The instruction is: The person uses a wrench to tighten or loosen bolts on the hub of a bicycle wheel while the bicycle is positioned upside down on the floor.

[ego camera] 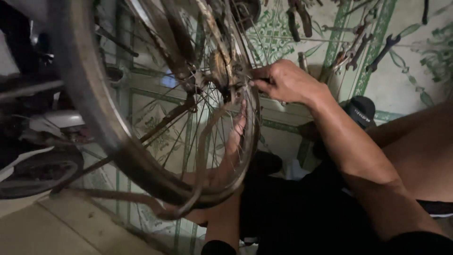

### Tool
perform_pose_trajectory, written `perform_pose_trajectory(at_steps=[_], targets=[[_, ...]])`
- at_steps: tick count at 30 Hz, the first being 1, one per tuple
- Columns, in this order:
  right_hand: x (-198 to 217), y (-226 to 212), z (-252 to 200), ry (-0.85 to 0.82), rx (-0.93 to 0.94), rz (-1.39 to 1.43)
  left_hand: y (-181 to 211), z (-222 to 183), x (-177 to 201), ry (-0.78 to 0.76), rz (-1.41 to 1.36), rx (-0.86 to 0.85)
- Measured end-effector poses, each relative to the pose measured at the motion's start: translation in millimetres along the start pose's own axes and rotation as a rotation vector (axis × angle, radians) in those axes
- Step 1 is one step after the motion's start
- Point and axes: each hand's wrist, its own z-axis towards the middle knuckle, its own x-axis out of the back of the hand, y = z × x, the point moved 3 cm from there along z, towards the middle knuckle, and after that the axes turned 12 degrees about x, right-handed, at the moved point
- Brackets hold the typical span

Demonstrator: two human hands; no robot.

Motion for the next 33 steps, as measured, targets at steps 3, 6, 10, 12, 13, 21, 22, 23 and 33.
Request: perform_pose_trajectory(at_steps=[3,6,10,12,13,21,22,23,33], targets=[[-0.4,-5.9,1.8,-0.093,-0.177,0.059,-10.4,16.1,10.2,-0.198,-0.315,0.042],[2.9,-16.6,2.2,-0.260,-0.410,-0.014,-13.0,13.6,11.0,-0.094,-0.347,0.127],[7.9,-26.9,8.1,-0.250,-0.511,0.064,-11.1,8.5,8.9,0.070,-0.270,0.161],[9.2,-26.7,7.3,-0.234,-0.501,0.116,-15.0,12.3,8.8,-0.169,-0.320,0.080],[7.7,-26.3,7.3,-0.252,-0.492,0.138,-15.3,15.4,10.5,-0.289,-0.340,0.034],[26.1,-21.1,1.2,-0.264,-0.485,0.106,0.0,5.6,-15.2,0.084,-0.206,0.227],[30.6,-16.5,-1.0,-0.316,-0.564,0.094,4.6,-0.6,-16.5,0.072,-0.150,0.199],[32.5,-11.1,-2.1,-0.373,-0.635,0.084,8.0,-4.1,-17.0,0.010,-0.105,0.161],[12.0,5.9,0.8,-0.080,-0.219,0.008,13.8,0.6,-20.5,-0.058,-0.460,0.284]])
